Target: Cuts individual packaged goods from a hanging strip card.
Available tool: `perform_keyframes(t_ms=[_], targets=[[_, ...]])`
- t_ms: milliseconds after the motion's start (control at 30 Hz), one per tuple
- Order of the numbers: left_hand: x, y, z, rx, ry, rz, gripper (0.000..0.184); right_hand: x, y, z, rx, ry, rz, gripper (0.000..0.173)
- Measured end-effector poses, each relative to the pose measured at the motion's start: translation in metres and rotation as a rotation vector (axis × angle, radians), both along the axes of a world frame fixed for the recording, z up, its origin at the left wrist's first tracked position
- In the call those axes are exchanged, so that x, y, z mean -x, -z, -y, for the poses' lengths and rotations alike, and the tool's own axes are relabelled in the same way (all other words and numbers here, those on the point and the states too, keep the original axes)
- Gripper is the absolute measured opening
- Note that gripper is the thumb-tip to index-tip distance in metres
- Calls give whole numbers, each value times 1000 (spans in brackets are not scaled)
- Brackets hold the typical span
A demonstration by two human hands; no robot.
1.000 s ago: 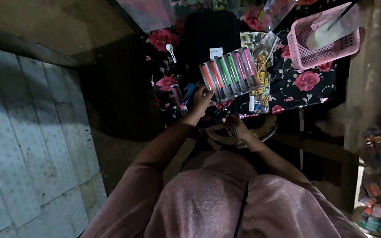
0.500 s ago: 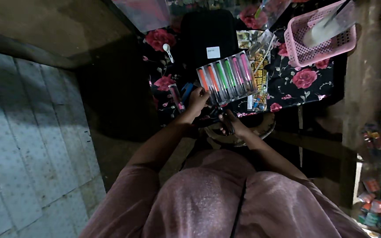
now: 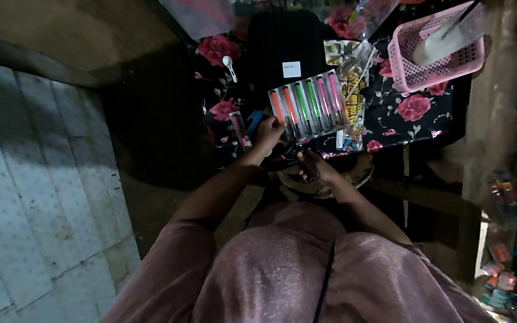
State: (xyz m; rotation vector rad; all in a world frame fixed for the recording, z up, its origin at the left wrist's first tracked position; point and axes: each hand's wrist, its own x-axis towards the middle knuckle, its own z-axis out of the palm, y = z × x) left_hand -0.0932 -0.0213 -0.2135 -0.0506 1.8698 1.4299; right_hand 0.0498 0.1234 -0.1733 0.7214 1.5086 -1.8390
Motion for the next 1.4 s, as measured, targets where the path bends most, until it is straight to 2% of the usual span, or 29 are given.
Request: perform_keyframes(t_ms=[233, 367, 500, 633, 800, 967, 1400], targets=[[-3, -4, 3, 9, 7, 28, 32, -4, 4, 13, -96, 52, -39, 36], [-3, -8, 2, -3, -15, 65, 32, -5, 0, 19, -125, 61, -50, 38], [-3, -15, 3, -12, -43, 89, 34, -9, -27, 27, -187, 26, -75, 33], [-1, -17, 3, -23, -63, 109, 37, -5, -2, 24, -108, 84, -109, 34], [-1, -21, 5, -27, -51, 91, 34, 5, -12, 22, -76, 110, -35, 37], [-3, -21, 4, -31, -51, 92, 34, 11, -8, 15, 55, 155, -38, 34], [-6, -19, 3, 47, 25, -71, 40, 8, -3, 35, -11, 221, -90, 28]])
